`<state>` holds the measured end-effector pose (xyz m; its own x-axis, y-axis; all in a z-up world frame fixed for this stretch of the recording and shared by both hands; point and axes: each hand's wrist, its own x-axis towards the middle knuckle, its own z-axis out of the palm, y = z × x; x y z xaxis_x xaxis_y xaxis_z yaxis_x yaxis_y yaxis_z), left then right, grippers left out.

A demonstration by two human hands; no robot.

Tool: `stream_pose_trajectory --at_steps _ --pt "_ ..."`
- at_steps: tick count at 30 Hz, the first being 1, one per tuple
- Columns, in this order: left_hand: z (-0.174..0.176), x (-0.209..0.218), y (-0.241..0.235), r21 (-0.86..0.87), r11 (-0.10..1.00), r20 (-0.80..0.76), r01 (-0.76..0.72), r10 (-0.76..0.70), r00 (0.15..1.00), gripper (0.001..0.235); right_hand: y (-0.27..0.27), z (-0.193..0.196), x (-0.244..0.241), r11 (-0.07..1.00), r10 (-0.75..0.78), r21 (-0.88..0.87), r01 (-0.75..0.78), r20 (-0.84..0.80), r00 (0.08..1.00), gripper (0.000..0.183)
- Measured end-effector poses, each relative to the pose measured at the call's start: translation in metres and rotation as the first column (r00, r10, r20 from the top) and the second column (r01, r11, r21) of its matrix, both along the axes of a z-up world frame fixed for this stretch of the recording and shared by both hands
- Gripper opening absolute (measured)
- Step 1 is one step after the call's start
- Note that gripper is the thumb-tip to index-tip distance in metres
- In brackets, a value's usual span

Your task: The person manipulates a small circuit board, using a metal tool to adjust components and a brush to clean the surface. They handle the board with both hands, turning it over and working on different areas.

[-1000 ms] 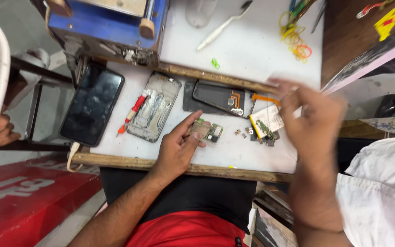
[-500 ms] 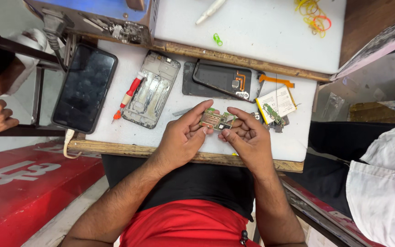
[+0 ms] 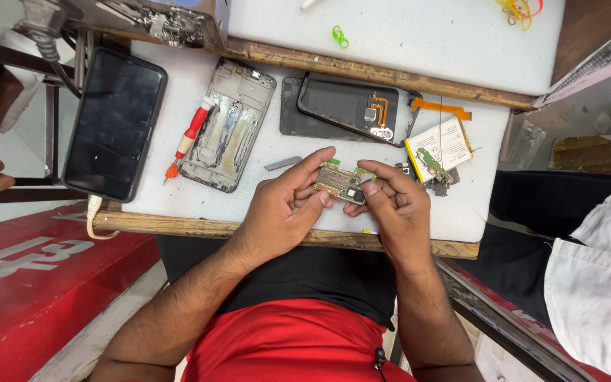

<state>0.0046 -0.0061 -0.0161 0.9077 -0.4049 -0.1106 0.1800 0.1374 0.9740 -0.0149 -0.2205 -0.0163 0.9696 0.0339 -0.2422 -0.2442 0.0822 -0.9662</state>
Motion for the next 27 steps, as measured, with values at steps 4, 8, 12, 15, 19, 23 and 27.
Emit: stream_pose_trajectory --at_steps 4,8,12,15,19,23,27 --pt "-0.002 -0.001 0.000 -0.025 1.000 -0.015 -0.007 0.006 1.000 0.059 -0.002 -0.003 -0.002 0.999 0.003 0.034 -0.003 -0.012 1.000 0.036" --pt "-0.005 -0.001 -0.001 -0.055 0.998 -0.029 -0.010 0.008 1.000 0.058 -0.005 -0.008 -0.002 0.996 0.002 0.094 -0.001 -0.003 1.000 0.036" --pt "-0.006 -0.001 -0.002 -0.122 0.992 -0.016 -0.029 0.027 1.000 0.055 -0.009 -0.014 -0.004 0.995 0.024 0.097 -0.024 0.000 1.000 0.039" --pt "-0.001 -0.002 -0.002 0.012 1.000 0.035 -0.024 0.024 0.999 0.054 -0.012 -0.009 -0.001 0.987 0.141 0.071 -0.147 0.074 0.987 0.043" --pt "0.012 -0.007 -0.012 0.360 0.928 0.434 -0.099 -0.073 0.898 0.059 -0.013 0.006 0.006 0.947 0.315 -0.005 -0.321 0.208 0.926 0.062" --pt "0.031 -0.004 -0.015 0.370 0.900 0.597 -0.229 -0.041 0.801 0.056 -0.007 0.010 0.007 0.919 0.276 0.304 -0.251 -0.041 0.960 0.065" --pt "0.054 0.013 0.010 0.467 0.747 0.691 -0.474 0.026 0.722 0.044 -0.003 0.000 0.004 0.867 0.135 0.491 -0.088 -0.062 0.989 0.057"
